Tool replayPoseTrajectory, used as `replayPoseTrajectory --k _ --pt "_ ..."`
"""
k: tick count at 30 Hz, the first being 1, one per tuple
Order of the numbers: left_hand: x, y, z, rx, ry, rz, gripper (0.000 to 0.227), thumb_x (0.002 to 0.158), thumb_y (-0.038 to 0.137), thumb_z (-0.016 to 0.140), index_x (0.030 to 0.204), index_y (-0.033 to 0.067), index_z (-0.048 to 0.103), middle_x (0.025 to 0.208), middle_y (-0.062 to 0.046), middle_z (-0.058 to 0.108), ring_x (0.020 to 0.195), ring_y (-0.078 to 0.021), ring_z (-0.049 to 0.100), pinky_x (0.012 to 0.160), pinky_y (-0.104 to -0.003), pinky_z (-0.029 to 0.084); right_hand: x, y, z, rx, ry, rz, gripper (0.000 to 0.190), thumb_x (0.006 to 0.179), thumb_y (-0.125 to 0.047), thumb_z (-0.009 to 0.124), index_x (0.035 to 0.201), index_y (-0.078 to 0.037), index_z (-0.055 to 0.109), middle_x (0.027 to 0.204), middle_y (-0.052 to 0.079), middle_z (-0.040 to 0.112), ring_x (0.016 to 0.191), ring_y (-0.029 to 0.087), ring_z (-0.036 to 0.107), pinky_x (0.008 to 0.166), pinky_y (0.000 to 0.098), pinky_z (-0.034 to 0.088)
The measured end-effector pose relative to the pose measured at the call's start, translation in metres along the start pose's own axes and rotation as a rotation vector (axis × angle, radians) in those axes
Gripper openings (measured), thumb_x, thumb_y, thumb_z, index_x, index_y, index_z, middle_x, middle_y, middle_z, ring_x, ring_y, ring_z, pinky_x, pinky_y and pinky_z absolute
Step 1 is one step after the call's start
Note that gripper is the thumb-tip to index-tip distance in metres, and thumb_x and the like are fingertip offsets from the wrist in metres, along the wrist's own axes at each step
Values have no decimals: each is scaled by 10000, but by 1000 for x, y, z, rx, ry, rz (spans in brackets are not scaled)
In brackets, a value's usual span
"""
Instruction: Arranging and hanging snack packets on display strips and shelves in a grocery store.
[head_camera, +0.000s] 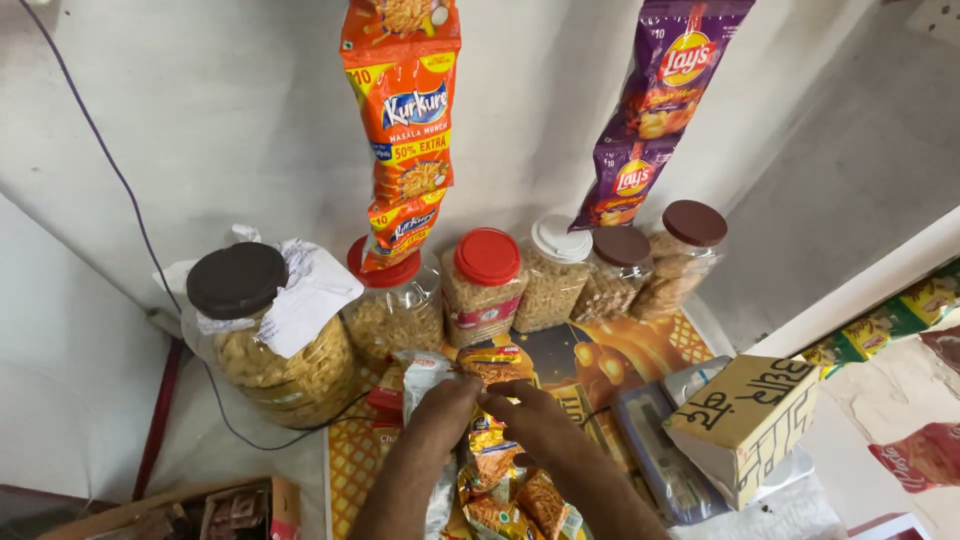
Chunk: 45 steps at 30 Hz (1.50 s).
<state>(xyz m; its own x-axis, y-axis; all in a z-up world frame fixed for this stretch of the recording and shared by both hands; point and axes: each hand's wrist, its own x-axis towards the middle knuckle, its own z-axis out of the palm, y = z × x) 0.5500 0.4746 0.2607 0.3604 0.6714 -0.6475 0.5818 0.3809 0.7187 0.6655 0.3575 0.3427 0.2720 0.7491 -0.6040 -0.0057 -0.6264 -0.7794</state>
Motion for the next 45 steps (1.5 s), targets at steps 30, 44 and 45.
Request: replayPoseTrajectory --k 30,44,45 --pt "-74 178 -46 -128 -40 378 411 933 425 561 1206 151 702 1021 -27 706 939 -171 665 786 -430 557 -62 -156 -53 -85 210 -384 582 877 -426 685 1384 -148 613 1188 101 788 1008 180 719 824 332 574" --pt "-226 326 -86 180 318 883 385 947 382 559 1160 99 709 1082 -106 767 1028 -245 738 872 -366 553 -192 -299 -88 -423 560 -576 711 802 -470 778 1421 -198 556 1318 115 683 1088 267 744 922 384 597" --pt "-235 333 -89 215 336 918 376 951 373 557 1161 99 705 1080 -107 771 1015 -247 744 867 -369 559 -201 -306 -89 -426 566 -608 711 794 -454 765 1419 -189 551 1319 118 674 1098 266 733 918 392 595"
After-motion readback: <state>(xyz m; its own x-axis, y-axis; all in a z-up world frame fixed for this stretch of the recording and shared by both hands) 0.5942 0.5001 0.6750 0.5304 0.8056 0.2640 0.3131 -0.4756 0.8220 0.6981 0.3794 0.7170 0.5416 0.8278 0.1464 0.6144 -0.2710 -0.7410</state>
